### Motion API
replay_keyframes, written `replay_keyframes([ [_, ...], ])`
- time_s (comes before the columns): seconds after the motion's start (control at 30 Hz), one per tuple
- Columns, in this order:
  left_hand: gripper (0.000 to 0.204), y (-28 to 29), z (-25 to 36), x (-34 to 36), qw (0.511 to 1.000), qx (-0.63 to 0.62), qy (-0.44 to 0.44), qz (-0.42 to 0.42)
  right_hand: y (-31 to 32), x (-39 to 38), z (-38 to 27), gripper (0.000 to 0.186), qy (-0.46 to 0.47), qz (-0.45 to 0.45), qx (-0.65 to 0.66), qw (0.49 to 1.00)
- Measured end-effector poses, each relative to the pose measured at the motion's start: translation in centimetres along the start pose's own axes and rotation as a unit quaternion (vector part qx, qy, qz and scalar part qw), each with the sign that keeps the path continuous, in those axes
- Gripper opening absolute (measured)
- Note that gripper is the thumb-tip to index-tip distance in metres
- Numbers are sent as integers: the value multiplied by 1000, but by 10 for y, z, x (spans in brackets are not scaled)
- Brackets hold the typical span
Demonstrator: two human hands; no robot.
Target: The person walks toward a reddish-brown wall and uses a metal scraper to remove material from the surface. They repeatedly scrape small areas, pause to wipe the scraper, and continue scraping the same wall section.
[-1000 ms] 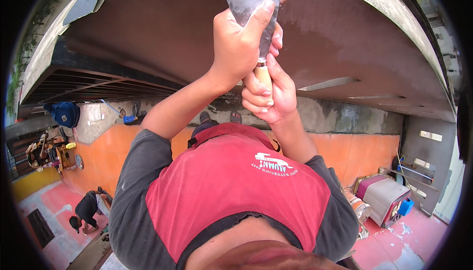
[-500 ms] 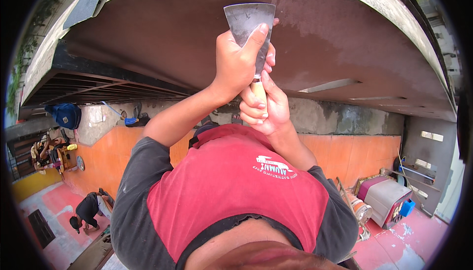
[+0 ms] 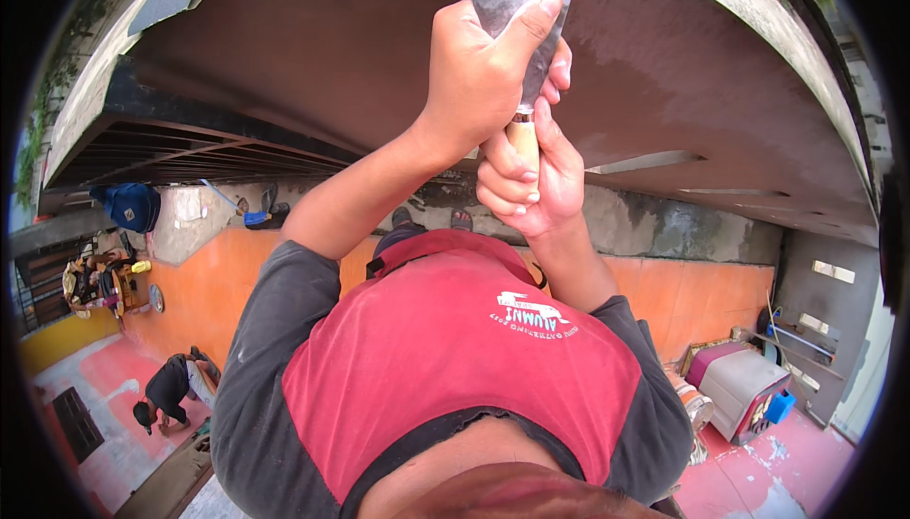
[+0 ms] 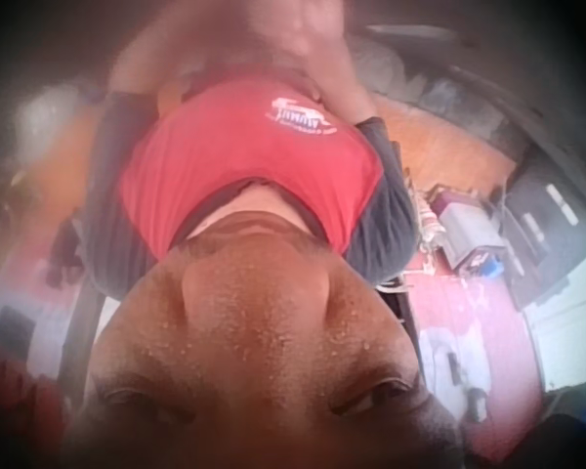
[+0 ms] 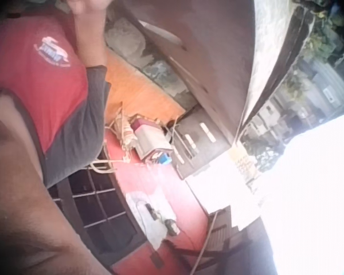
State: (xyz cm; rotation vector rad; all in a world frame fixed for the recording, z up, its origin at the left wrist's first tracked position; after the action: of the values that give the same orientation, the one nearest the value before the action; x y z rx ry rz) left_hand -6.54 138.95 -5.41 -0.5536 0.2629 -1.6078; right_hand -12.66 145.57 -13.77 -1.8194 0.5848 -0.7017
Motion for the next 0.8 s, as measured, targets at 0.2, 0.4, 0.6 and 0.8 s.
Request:
replay_keyframes([
  [0.2,34,13,-27,-13,998,9,50,26,18,-17,16,42,0,37,31,999],
  [0.4,29,13,-28,-12,999,-17,46,22,14,-15,14,26,8,43,24,999],
  [0.6,34,8,-18,-10,999,14,42,12,3,-11,11,23,6,46,-2,999],
  [0.8,31,1,-8,-3,1000,3,-3,-3,-9,-8,0,23,6,27,-18,999],
])
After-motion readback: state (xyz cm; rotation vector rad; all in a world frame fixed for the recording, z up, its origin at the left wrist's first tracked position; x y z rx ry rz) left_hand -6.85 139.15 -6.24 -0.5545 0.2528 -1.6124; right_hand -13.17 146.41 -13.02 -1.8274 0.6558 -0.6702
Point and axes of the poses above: each hand's wrist, its own x-axis towards the middle knuckle, its own y-axis out of the back of the hand, z = x × y, the point moved 7 cm from there along x, towards the middle knuckle, and after that the axes turned 10 degrees about -x, right-handed, at the moved point
